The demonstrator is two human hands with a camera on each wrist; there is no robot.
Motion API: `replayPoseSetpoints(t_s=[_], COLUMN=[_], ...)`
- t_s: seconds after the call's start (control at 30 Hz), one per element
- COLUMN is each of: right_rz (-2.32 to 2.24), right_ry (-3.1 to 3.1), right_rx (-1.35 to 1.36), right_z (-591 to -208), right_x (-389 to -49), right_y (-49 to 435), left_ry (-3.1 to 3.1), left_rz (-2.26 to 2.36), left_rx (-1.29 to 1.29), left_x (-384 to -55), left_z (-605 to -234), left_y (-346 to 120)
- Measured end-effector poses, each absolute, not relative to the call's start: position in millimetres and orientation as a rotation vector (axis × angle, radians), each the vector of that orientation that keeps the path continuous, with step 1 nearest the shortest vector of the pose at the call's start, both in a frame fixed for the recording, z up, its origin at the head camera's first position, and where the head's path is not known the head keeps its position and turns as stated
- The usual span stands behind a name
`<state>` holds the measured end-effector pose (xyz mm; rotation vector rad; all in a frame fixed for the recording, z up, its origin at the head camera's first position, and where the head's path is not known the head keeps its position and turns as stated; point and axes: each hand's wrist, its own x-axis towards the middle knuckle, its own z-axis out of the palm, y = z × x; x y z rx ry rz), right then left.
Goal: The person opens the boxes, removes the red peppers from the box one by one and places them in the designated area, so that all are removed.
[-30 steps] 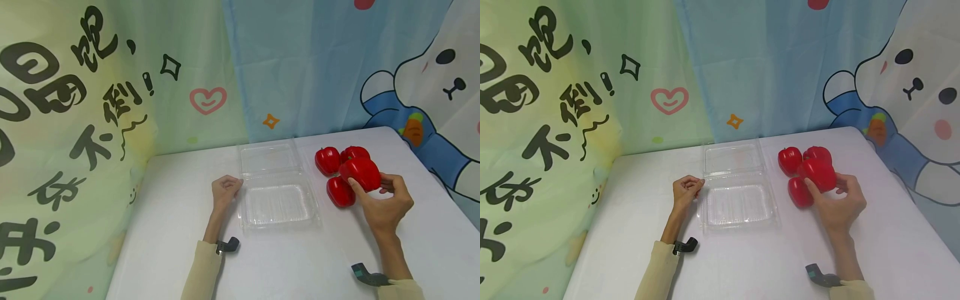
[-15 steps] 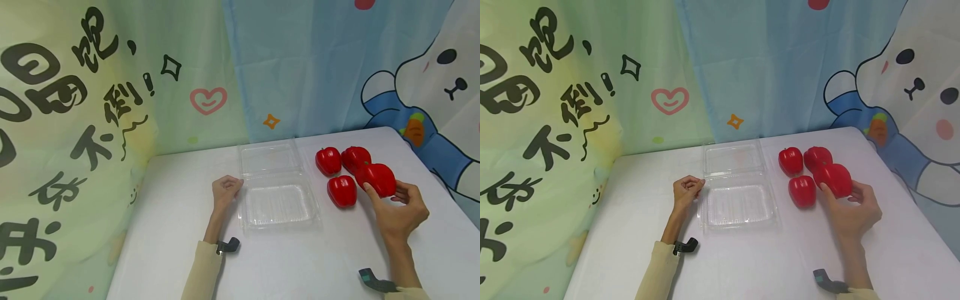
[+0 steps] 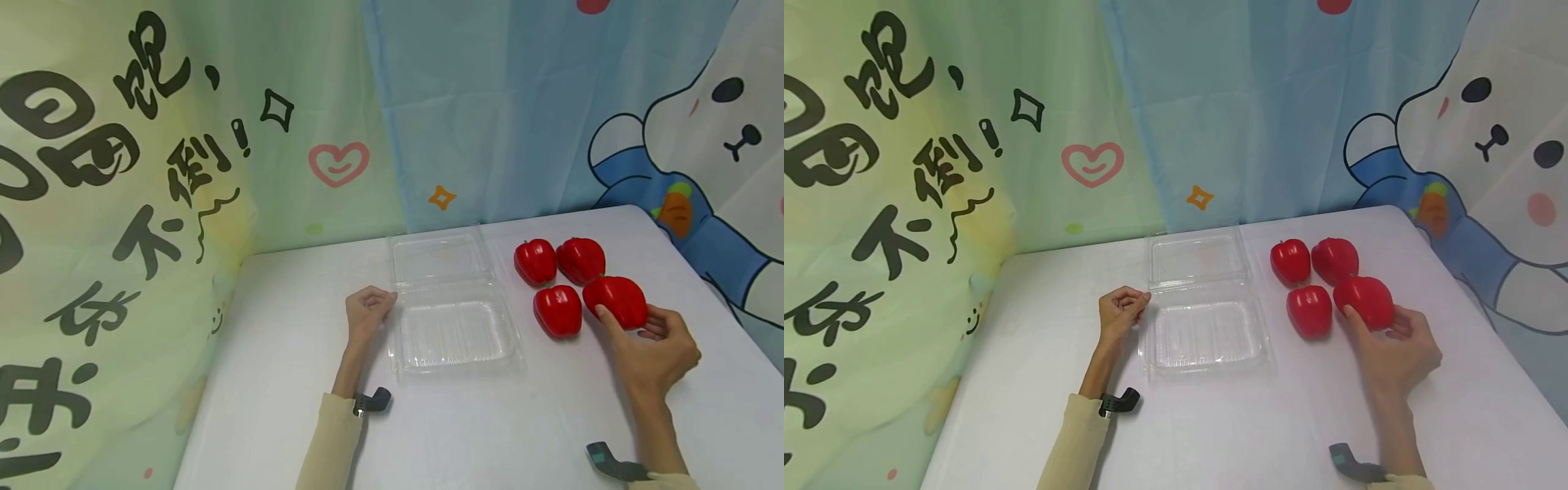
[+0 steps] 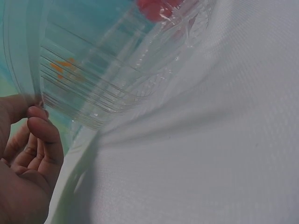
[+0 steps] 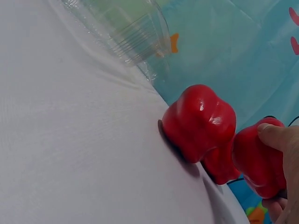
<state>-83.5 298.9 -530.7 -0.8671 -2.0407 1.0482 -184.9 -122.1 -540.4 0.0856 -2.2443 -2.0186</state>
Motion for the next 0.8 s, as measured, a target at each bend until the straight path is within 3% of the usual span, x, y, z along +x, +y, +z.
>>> replayPoseSetpoints(t_s=[0.8], right_rz=[1.146], right_ry=[-2.213], right_rx=[-1.048], right_z=[-542], right_x=[-86], right_y=[305], left_ry=[-2.242], left_rz=[-2.015], left_rx=[0.099], left_x=[-185], left_z=[-543], left_y=[-122])
